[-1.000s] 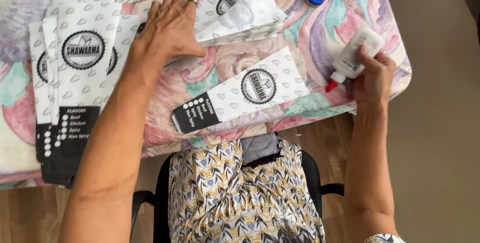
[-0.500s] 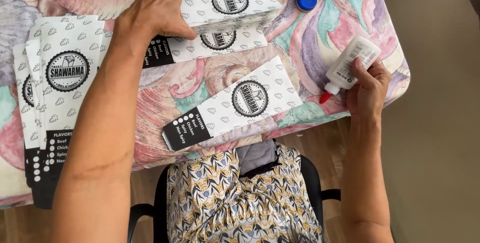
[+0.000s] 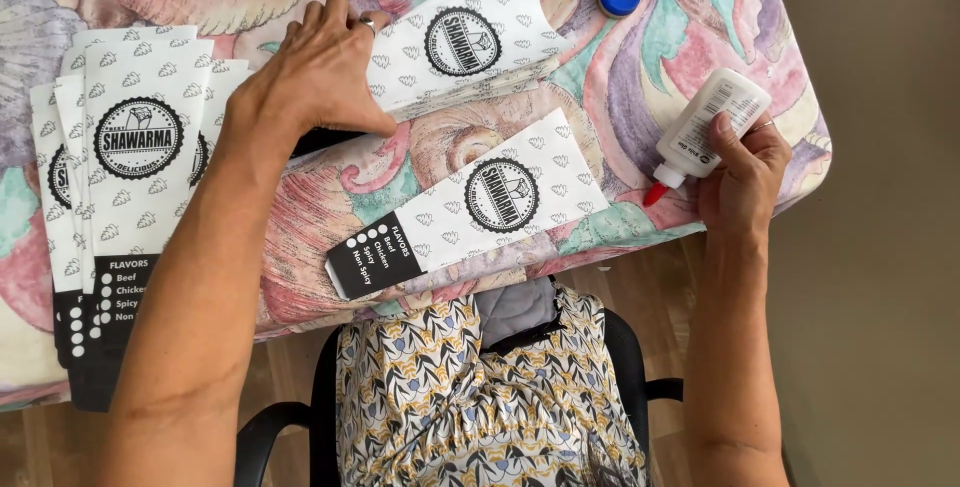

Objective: The person prepares food packaging by applying glue to printed paper sheets and folding them into a conical or sleeve shape, then uses shears to trim the edges of one of the finished items.

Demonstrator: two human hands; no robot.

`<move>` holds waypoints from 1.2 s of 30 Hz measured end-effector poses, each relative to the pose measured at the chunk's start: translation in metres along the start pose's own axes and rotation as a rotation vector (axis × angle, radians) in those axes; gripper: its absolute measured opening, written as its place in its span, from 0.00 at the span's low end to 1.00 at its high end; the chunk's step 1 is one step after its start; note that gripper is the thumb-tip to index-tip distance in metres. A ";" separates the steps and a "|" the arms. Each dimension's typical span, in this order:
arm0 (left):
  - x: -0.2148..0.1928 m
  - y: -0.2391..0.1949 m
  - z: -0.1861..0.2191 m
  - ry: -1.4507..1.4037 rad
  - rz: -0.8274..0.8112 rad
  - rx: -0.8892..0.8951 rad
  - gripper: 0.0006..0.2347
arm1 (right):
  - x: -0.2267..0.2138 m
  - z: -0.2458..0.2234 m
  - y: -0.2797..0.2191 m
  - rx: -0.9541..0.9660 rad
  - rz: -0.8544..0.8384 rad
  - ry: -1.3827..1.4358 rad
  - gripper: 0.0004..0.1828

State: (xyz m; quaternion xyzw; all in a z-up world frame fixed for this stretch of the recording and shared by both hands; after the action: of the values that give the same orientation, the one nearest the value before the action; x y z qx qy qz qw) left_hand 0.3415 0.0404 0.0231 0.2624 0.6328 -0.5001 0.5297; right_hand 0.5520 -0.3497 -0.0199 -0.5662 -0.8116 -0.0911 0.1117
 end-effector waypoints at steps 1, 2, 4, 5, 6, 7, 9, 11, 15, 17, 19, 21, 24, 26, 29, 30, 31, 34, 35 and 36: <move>0.000 -0.005 0.000 -0.076 -0.045 -0.057 0.53 | 0.001 -0.001 -0.001 -0.005 -0.004 -0.004 0.13; -0.002 -0.004 0.000 -0.078 -0.046 -0.059 0.53 | 0.002 0.000 -0.002 -0.004 -0.007 -0.005 0.13; -0.003 -0.001 0.000 -0.093 -0.083 -0.062 0.53 | 0.000 0.000 -0.002 0.007 0.013 0.019 0.12; 0.001 0.004 -0.003 -0.094 -0.078 -0.065 0.53 | 0.001 0.000 -0.001 0.004 0.008 0.020 0.12; 0.004 0.010 -0.002 -0.038 -0.073 -0.025 0.55 | 0.002 -0.001 -0.001 -0.004 -0.005 0.008 0.13; 0.009 0.015 -0.001 0.018 -0.071 0.016 0.57 | 0.002 -0.001 -0.001 -0.010 -0.018 -0.004 0.15; 0.004 0.017 0.001 0.033 0.005 0.051 0.55 | 0.002 0.000 0.000 -0.006 -0.018 0.000 0.15; -0.008 0.020 0.007 0.047 0.078 0.088 0.54 | 0.002 0.001 0.000 -0.001 -0.015 0.002 0.15; -0.030 0.044 0.009 0.008 0.219 0.139 0.56 | 0.001 0.002 0.001 -0.005 -0.022 -0.008 0.16; -0.039 0.059 0.008 0.051 0.321 0.204 0.52 | -0.001 0.003 0.002 -0.009 -0.016 -0.017 0.15; -0.030 0.080 -0.006 0.056 0.198 0.110 0.34 | 0.000 0.002 0.002 -0.014 -0.032 -0.021 0.13; -0.030 0.078 -0.005 0.064 0.165 0.097 0.31 | 0.001 0.002 0.002 -0.012 -0.027 -0.015 0.13; -0.036 0.050 0.013 0.099 0.205 0.130 0.31 | 0.001 0.002 0.001 -0.002 -0.022 -0.006 0.13; -0.037 0.021 0.029 0.123 0.283 0.176 0.35 | 0.000 0.001 0.002 0.001 -0.023 -0.006 0.13; -0.054 -0.057 0.054 0.042 0.747 0.392 0.33 | -0.001 0.003 0.001 0.036 -0.026 0.034 0.11; -0.051 -0.082 0.055 -0.034 0.782 0.409 0.28 | -0.004 0.002 0.000 0.025 -0.003 0.036 0.08; -0.049 -0.107 0.055 -0.107 0.819 0.423 0.22 | -0.005 0.002 0.001 0.013 0.017 0.041 0.04; -0.026 -0.161 0.036 -0.162 0.748 0.339 0.15 | -0.004 0.001 0.003 -0.031 0.003 0.092 0.03; -0.021 -0.178 0.029 -0.149 0.756 0.303 0.15 | -0.014 0.009 0.010 -0.020 -0.032 0.104 0.03; -0.017 -0.197 0.019 -0.281 0.763 0.270 0.15 | -0.031 0.015 0.018 -0.052 0.021 0.148 0.13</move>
State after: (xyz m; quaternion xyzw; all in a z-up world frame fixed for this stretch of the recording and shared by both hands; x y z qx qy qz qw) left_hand 0.1844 -0.0445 0.1098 0.4740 0.3408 -0.3777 0.7187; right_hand 0.5783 -0.3672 -0.0431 -0.5690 -0.7925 -0.1528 0.1576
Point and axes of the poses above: each hand's wrist, its own y-axis towards the middle knuckle, its own x-axis out of the palm, z = x × y, the point moved 9 cm from there along y, towards the middle knuckle, and after that the axes turned 5 degrees about y, right-handed, at the moved point
